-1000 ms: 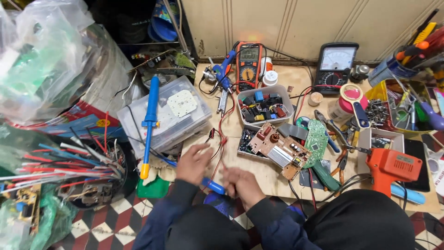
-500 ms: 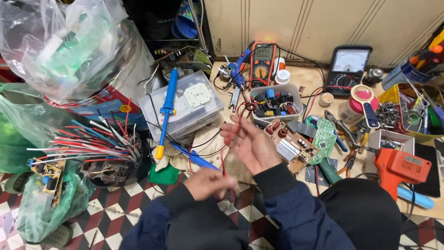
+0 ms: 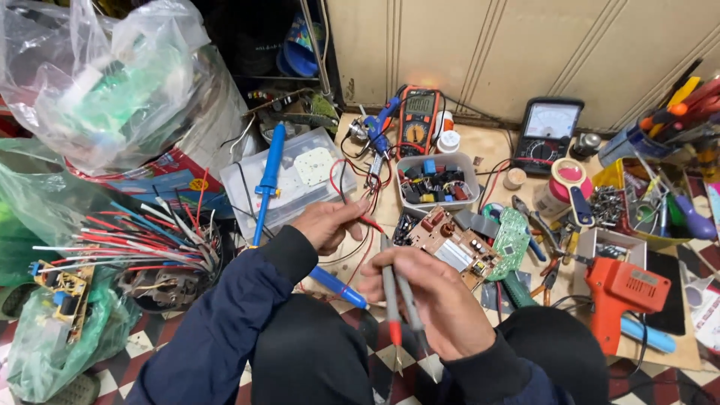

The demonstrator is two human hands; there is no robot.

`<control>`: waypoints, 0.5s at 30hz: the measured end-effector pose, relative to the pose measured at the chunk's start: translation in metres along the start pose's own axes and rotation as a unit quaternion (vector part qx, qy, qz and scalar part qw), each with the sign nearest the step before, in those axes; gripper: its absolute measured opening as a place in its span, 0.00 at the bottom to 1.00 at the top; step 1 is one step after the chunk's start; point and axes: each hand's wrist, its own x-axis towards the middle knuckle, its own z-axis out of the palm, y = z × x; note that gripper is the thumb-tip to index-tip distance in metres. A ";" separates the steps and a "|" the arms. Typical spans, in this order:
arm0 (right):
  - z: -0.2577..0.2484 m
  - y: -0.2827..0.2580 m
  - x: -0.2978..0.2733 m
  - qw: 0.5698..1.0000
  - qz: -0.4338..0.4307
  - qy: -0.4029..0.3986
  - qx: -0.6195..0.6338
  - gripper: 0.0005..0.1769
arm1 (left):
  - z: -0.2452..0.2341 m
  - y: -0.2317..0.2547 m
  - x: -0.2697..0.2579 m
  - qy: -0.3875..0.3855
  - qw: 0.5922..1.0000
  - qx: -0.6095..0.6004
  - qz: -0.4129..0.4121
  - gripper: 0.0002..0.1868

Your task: The person works on a cluttered workbench, handling a circuit board and a green PCB. They use a magnifying glass to inspect components and a multimeter to test a red electronic part, connecting probes to measure values.

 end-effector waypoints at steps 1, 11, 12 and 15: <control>0.001 -0.006 0.003 0.994 -0.019 -0.075 0.072 0.20 | 0.003 0.008 -0.004 0.013 0.999 0.015 -0.033 0.30; 0.013 -0.059 0.026 0.989 -0.142 -0.039 -0.033 0.09 | 0.033 0.016 -0.019 0.008 0.986 -0.157 -0.064 0.29; 0.017 -0.063 0.030 0.988 -0.143 -0.040 -0.035 0.09 | 0.036 0.018 -0.028 0.007 0.986 -0.157 -0.062 0.29; 0.018 -0.080 0.047 0.919 -0.207 0.178 -0.284 0.22 | 0.036 0.027 -0.049 0.082 0.990 -0.108 -0.036 0.31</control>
